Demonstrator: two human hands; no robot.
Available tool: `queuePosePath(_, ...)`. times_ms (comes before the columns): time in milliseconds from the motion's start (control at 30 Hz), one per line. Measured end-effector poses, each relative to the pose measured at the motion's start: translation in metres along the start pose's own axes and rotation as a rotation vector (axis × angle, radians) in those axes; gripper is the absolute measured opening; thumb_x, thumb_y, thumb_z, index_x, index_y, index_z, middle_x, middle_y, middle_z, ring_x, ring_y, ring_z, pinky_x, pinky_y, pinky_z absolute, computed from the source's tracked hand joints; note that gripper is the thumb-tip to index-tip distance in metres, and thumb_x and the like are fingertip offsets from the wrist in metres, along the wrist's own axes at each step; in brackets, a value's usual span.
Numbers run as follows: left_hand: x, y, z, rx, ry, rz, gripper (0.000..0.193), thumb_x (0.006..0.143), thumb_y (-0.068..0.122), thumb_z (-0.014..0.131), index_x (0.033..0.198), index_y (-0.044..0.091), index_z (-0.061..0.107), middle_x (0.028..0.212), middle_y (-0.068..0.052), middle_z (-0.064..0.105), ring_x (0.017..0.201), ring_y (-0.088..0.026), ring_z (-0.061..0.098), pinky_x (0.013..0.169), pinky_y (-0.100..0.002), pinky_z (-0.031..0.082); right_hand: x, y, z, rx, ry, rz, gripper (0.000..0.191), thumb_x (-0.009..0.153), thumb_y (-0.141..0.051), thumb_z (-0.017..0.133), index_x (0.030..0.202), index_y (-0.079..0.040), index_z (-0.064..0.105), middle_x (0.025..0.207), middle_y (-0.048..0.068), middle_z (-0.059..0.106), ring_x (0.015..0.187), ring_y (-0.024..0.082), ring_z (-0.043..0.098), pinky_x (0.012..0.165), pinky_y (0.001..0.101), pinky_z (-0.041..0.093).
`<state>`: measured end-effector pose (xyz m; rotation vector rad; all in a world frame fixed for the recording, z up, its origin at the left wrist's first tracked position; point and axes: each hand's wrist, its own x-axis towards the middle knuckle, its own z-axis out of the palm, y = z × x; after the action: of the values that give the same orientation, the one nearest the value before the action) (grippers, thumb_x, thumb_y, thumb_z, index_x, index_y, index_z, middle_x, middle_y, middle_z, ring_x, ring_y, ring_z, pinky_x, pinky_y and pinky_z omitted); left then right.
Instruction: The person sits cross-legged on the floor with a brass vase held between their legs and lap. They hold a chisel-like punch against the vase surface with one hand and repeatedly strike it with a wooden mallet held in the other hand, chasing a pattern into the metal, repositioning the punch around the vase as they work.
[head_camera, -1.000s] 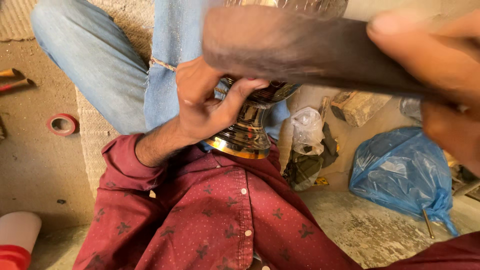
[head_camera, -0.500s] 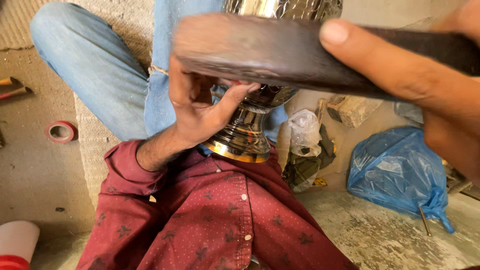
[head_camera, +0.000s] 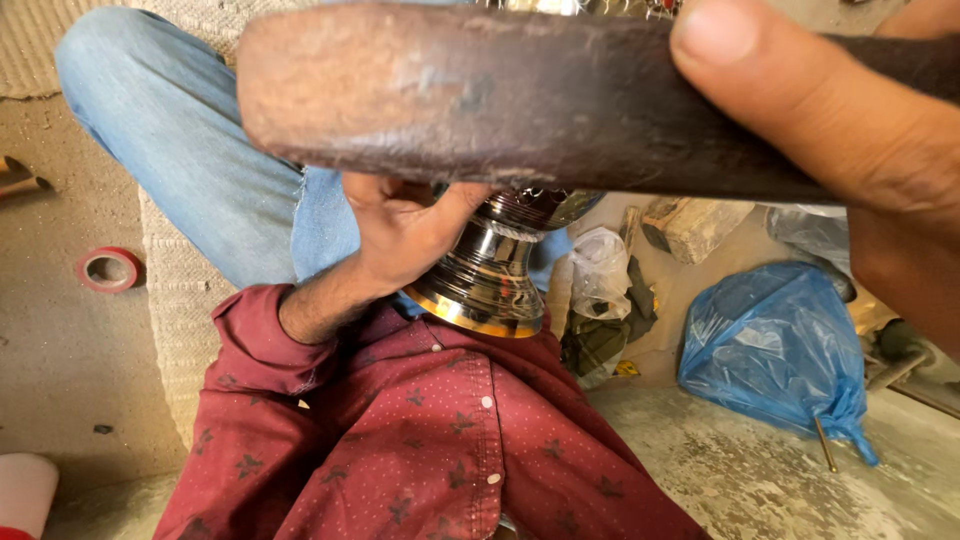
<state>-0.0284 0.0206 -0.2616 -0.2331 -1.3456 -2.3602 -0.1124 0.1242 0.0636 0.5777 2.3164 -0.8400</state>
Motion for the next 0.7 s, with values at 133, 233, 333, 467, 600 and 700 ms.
queuePosePath(133, 0.001, -0.005, -0.006, 0.453, -0.111, 0.233, 0.043, 0.096, -0.006, 0.075, 0.131, 0.004, 0.053, 0.117, -0.015, 0.069, 0.103, -0.024, 0.071, 0.092, -0.041, 0.059, 0.001, 0.007, -0.013, -0.155, -0.041, -0.195, 0.027, 0.094, -0.025, 0.071, 0.113, -0.006, 0.07, 0.098, 0.018, 0.074, 0.085, 0.03, 0.074, 0.077, 0.0427, 0.058)
queuePosePath(233, 0.002, -0.001, -0.006, 0.275, -0.152, 0.148, 0.042, 0.096, -0.006, 0.073, 0.132, 0.0, 0.052, 0.121, -0.018, 0.066, 0.106, -0.028, 0.069, 0.095, -0.042, 0.057, 0.004, 0.005, -0.021, -0.481, -0.066, -0.538, 0.029, 0.093, -0.016, 0.071, 0.12, -0.008, 0.068, 0.097, 0.018, 0.072, 0.082, 0.029, 0.071, 0.074, 0.0424, 0.055)
queuePosePath(333, 0.006, 0.007, -0.003, 0.124, -0.145, 0.068, 0.042, 0.095, -0.007, 0.071, 0.132, -0.004, 0.051, 0.124, -0.021, 0.063, 0.109, -0.032, 0.067, 0.097, -0.044, 0.055, 0.004, 0.004, -0.022, -0.859, -0.042, -0.909, 0.036, 0.091, -0.008, 0.072, 0.127, -0.011, 0.066, 0.095, 0.018, 0.069, 0.078, 0.029, 0.068, 0.072, 0.0421, 0.053)
queuePosePath(467, 0.014, 0.013, 0.002, 0.094, -0.236, 0.038, 0.043, 0.095, -0.007, 0.069, 0.133, -0.01, 0.049, 0.129, -0.026, 0.06, 0.113, -0.037, 0.064, 0.1, -0.047, 0.052, 0.003, 0.012, -0.017, -1.103, -0.006, -1.15, 0.051, 0.089, 0.004, 0.073, 0.136, -0.015, 0.064, 0.093, 0.018, 0.067, 0.073, 0.028, 0.063, 0.068, 0.0416, 0.05)
queuePosePath(600, 0.017, 0.016, 0.005, 0.16, -0.34, 0.12, 0.046, 0.094, -0.014, 0.07, 0.135, -0.01, 0.05, 0.129, -0.026, 0.06, 0.115, -0.037, 0.064, 0.1, -0.045, 0.052, 0.005, 0.023, -0.023, -1.122, 0.033, -1.188, 0.069, 0.087, 0.016, 0.073, 0.145, -0.019, 0.061, 0.09, 0.018, 0.064, 0.068, 0.028, 0.058, 0.065, 0.0412, 0.047)
queuePosePath(700, 0.018, 0.02, 0.005, 0.075, -0.146, 0.061, 0.045, 0.097, -0.002, 0.087, 0.135, 0.005, 0.063, 0.118, -0.008, 0.074, 0.105, -0.017, 0.075, 0.091, -0.028, 0.064, 0.009, 0.031, -0.026, -1.091, 0.008, -1.192, 0.069, 0.086, 0.021, 0.069, 0.144, -0.013, 0.059, 0.091, 0.019, 0.064, 0.07, 0.029, 0.06, 0.067, 0.0414, 0.048)
